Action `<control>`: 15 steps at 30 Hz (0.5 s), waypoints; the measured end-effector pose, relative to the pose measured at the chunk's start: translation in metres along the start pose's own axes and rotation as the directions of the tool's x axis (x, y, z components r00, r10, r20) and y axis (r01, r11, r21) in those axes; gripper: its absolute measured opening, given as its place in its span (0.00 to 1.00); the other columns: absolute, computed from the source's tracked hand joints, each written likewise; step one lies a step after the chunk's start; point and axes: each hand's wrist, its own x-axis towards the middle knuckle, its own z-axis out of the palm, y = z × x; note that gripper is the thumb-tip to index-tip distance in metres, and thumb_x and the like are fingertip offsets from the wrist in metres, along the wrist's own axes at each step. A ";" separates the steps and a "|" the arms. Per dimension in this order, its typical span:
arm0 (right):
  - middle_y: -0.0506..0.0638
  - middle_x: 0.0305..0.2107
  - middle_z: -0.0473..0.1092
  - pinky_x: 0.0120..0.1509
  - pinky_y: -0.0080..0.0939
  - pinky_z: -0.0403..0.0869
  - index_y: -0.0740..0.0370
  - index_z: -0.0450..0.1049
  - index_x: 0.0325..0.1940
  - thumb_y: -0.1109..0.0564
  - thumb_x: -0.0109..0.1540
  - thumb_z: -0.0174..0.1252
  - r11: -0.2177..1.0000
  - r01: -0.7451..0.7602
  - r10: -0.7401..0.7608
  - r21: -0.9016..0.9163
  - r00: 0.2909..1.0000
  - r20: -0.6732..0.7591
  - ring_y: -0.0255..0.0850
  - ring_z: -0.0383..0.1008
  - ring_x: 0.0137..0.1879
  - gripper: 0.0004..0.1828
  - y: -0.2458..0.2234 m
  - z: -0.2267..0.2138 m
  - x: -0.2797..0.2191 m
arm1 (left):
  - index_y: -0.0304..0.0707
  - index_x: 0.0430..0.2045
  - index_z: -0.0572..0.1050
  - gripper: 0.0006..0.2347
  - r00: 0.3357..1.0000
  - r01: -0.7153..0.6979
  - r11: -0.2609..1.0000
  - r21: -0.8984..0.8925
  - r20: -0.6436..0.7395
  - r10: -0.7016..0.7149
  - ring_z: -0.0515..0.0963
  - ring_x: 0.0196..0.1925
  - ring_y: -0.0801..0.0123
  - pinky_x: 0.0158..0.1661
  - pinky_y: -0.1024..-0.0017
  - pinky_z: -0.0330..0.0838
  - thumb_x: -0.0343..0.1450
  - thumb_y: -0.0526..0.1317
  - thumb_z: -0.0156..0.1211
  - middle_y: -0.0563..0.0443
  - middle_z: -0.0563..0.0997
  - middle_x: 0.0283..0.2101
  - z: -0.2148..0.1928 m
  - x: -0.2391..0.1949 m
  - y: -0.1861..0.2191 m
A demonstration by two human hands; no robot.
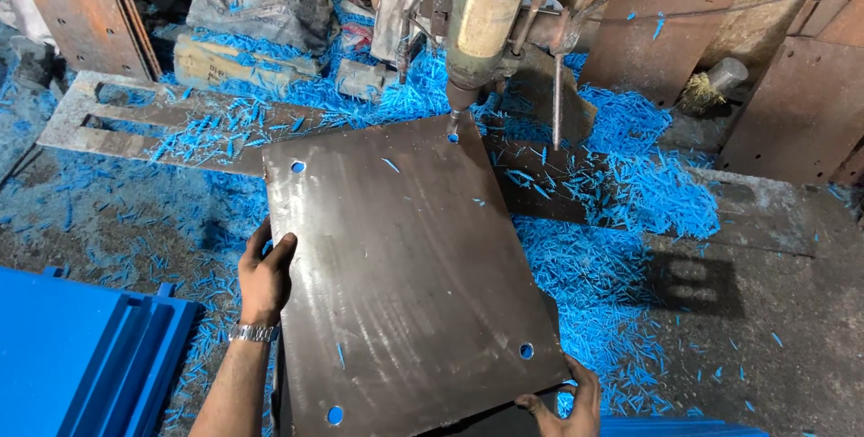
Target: The person places square metal plates one at a time on the drill press table, aligns them under the bit, and pulls the lever down to drill holes through each plate, then sets the drilled plate aside and takes the next one.
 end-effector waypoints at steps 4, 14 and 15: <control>0.61 0.55 0.68 0.55 0.49 0.78 0.68 0.65 0.65 0.43 0.31 0.82 1.000 0.016 -0.016 -0.017 1.000 0.013 0.52 0.74 0.56 0.63 0.023 0.000 -0.001 | 0.28 0.67 0.62 0.26 0.999 0.001 0.998 0.056 0.037 -0.003 0.74 0.60 0.57 0.57 0.67 0.69 0.71 0.34 0.56 0.35 0.72 0.64 -0.003 -0.005 0.001; 0.58 0.50 0.71 0.56 0.50 0.79 0.66 0.69 0.61 0.41 0.26 0.85 1.000 -0.004 0.005 -0.026 0.999 0.053 0.50 0.78 0.53 0.64 0.035 -0.004 0.003 | 0.27 0.69 0.58 0.28 0.998 -0.013 0.999 0.046 0.056 0.010 0.71 0.65 0.54 0.61 0.65 0.67 0.71 0.35 0.54 0.31 0.66 0.69 0.000 -0.011 0.006; 0.58 0.50 0.71 0.56 0.50 0.79 0.66 0.69 0.61 0.41 0.26 0.85 1.000 -0.004 0.006 -0.028 0.998 0.056 0.50 0.78 0.53 0.64 0.031 -0.004 0.003 | 0.27 0.69 0.58 0.28 0.998 -0.010 0.999 0.047 0.054 0.007 0.71 0.65 0.54 0.61 0.65 0.67 0.71 0.35 0.54 0.31 0.66 0.69 0.001 -0.012 0.007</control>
